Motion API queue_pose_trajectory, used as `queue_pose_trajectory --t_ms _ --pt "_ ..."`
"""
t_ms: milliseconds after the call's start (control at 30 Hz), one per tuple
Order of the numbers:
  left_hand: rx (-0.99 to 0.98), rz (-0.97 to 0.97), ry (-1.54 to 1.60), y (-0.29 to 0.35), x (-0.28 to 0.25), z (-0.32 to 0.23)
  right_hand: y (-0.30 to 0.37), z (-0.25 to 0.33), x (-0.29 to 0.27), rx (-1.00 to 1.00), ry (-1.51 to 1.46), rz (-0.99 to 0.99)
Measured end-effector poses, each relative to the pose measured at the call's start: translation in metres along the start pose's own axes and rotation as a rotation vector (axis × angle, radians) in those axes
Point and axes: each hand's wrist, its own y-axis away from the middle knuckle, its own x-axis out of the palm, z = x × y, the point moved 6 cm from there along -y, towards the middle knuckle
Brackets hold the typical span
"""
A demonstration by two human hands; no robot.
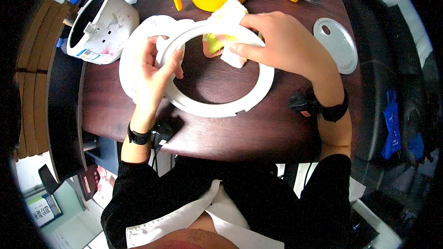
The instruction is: The person cleans a white plastic ring and a perforated metal lid with a cloth, then uses a screwdriver to fasten screws into the lid. The person handles the ring, lid, and screws on a wooden table.
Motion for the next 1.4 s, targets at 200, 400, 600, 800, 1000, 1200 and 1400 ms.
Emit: queue_pose_trajectory --t_ms 200,400,600,800,1000,1200,1400 --pt "-0.003 0.049 0.127 0.006 -0.001 -0.006 0.01 -0.002 0.002 0.068 -0.44 0.312" --pt "0.054 0.16 0.1 0.01 -0.003 -0.021 0.019 0.024 -0.012 0.11 -0.562 0.257" --pt "0.161 0.274 -0.105 0.009 -0.002 -0.028 0.037 0.038 -0.013 0.148 -0.811 -0.002" --pt "0.169 0.489 -0.077 0.015 0.008 -0.01 0.07 0.074 -0.009 0.055 -0.23 -0.09" --pt "0.096 0.78 -0.28 0.03 0.026 -0.002 0.109 0.104 0.043 0.019 -0.151 0.119" --pt "-0.043 0.881 -0.109 0.035 0.034 0.013 0.128 0.098 0.087 0.151 -0.231 0.226" --pt "-0.369 0.736 0.161 0.031 0.037 0.023 0.13 0.096 0.104 0.07 -0.2 0.171"
